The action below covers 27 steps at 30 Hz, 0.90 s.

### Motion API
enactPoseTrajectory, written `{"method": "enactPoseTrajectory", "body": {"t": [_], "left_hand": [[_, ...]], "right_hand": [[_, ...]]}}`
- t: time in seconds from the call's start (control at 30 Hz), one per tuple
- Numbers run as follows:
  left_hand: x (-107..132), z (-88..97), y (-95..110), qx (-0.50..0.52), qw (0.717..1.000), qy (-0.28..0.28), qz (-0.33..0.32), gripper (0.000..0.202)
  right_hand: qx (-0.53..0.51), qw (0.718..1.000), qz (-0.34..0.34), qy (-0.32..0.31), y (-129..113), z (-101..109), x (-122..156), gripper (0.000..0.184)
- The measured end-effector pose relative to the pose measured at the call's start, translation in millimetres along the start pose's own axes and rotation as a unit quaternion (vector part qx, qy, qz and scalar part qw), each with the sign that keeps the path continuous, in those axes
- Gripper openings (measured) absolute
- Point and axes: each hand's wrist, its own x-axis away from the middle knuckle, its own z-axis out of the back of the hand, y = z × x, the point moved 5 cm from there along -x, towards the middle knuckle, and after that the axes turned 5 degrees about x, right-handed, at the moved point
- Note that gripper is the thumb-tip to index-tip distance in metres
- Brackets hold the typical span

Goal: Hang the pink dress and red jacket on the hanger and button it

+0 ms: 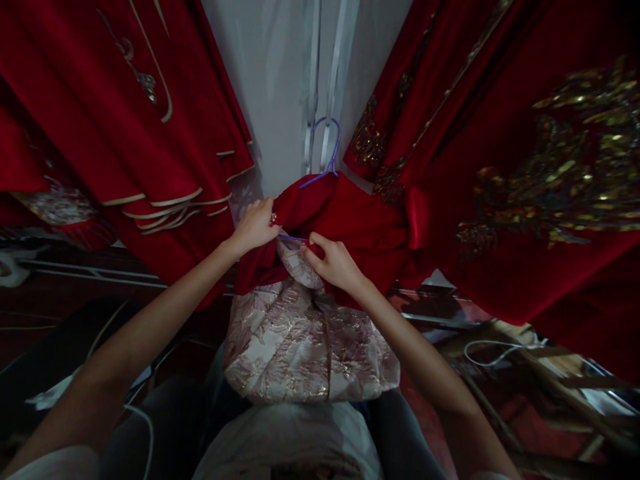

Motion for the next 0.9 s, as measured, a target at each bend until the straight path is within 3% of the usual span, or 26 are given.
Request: {"method": "enactPoseTrajectory", "body": {"t": [0.13,0.23,0.33,0.4,0.47,0.57,0.67,0.77,0.9], "left_hand": [[-3,10.7,2,0.029,0.998,0.049,-0.012,0.032],[6,18.8,8,0.034,0.994,0.102,0.003,0.035],[17,18.4,13,0.086,0.99,0.107,0.021,0.04],[23,17.6,16,0.144,0.98,0.13,0.035,0.042],[25,16.4,22,0.204,0.965,0.158,0.038,0.038],[23,8.8,41,0.285,0.946,0.155,0.01,0.021],[19,-6.5,65,0.34,0.932,0.123,-0.021,0.015],[20,-27.4,80,0.387,0.917,0.09,-0.026,0.022],[26,-44.3,80,0.451,0.888,0.087,-0.014,0.029]], "right_hand": [[0.109,0.987,0.015,0.115,6,21,5,0.013],[0.099,0.972,0.022,0.212,13,38,8,0.009],[0.046,0.966,0.009,0.255,20,50,7,0.01],[-0.003,0.97,-0.01,0.244,27,52,4,0.014],[-0.069,0.973,-0.042,0.218,37,50,0,0.031],[-0.187,0.971,-0.077,0.124,47,37,-6,0.057],[-0.284,0.955,-0.084,0.022,45,24,-9,0.051],[-0.318,0.945,-0.079,0.009,41,21,-7,0.042],[-0.328,0.941,-0.084,0.0,44,20,-5,0.04]]}}
